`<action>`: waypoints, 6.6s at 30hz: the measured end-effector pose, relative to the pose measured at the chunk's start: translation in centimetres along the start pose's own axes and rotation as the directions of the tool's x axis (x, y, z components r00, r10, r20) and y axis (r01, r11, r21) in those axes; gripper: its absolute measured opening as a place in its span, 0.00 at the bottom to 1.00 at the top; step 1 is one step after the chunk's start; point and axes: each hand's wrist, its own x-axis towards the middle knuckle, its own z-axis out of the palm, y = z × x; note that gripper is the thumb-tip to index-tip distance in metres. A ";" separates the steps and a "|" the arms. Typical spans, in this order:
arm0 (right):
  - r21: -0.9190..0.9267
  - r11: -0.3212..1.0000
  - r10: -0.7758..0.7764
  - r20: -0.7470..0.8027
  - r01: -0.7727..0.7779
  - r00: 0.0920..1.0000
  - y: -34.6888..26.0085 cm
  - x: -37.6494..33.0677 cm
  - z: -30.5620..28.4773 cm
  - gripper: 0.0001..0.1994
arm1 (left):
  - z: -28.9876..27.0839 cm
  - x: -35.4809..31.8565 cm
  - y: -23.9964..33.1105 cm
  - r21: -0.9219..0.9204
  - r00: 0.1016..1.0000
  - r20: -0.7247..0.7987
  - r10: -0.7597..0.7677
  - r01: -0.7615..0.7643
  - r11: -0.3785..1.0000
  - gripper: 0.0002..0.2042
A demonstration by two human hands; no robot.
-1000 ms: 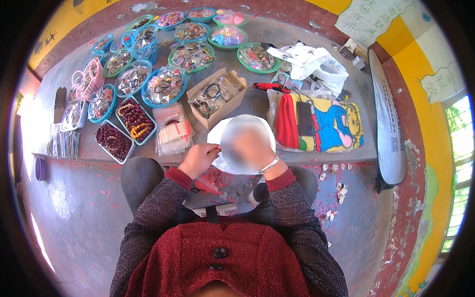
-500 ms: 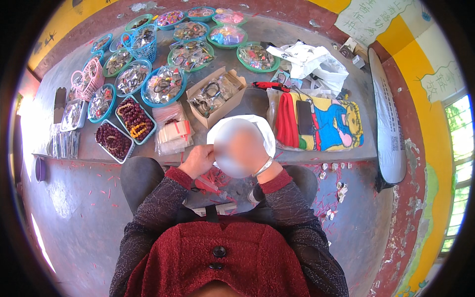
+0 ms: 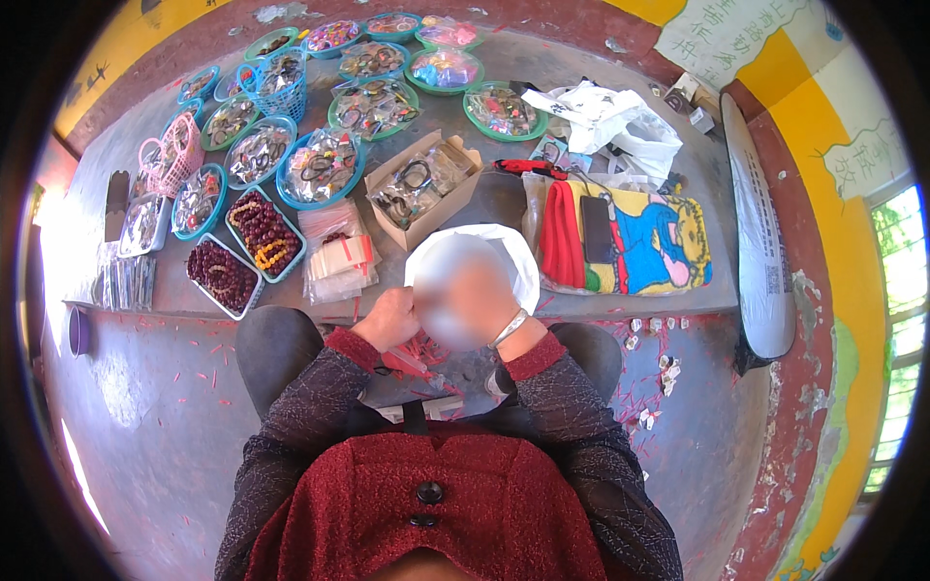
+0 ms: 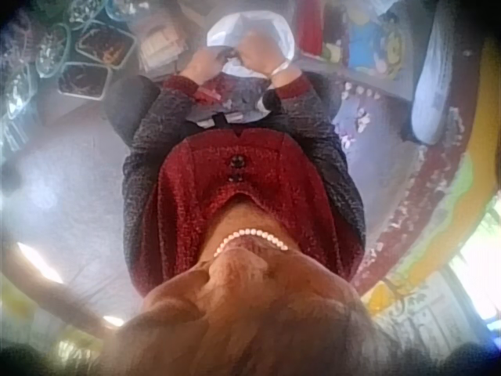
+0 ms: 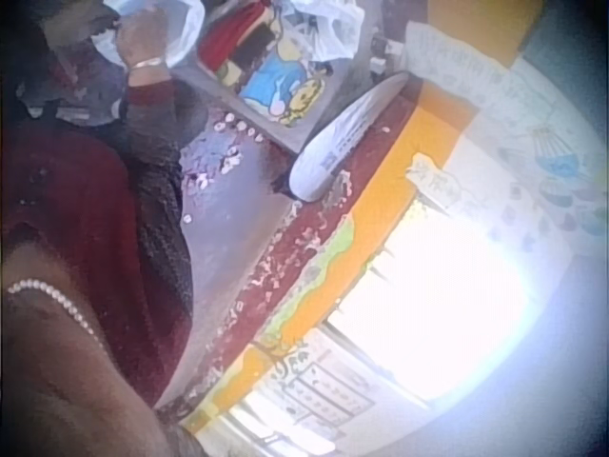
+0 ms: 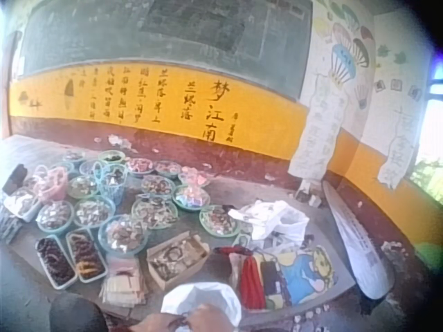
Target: The person sits on the floor and ties red strings around small dark objects, likely beads or charms. They pick up the objects, wrap the string, and place the finished items into a white bowl.
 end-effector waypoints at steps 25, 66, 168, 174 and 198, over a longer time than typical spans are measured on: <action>0.039 0.998 -0.047 -0.106 0.052 0.993 1.5 -0.8 3.3 0.13 | -0.1 0.6 -0.8 -0.588 0.936 0.189 -0.297 0.350 0.730 0.12; 0.215 0.973 -0.022 -0.265 0.081 0.964 -0.7 0.7 -2.6 0.11 | -1.7 0.5 -0.9 -0.927 0.917 0.339 -0.212 0.364 0.094 0.11; 0.902 0.036 0.596 0.327 -0.431 0.734 2.1 -0.6 0.1 0.13 | -0.5 0.8 -0.7 -0.777 0.947 0.282 -0.157 0.321 0.542 0.13; 0.910 0.002 0.571 0.339 -0.415 0.748 1.4 -0.3 0.1 0.15 | -0.9 0.9 -0.3 -0.865 0.952 0.161 -0.261 0.263 0.427 0.12; 0.912 -0.216 0.541 0.410 -0.350 0.734 1.1 -0.4 1.7 0.09 | -1.5 0.8 0.1 -0.948 0.925 0.161 -0.345 0.243 0.207 0.10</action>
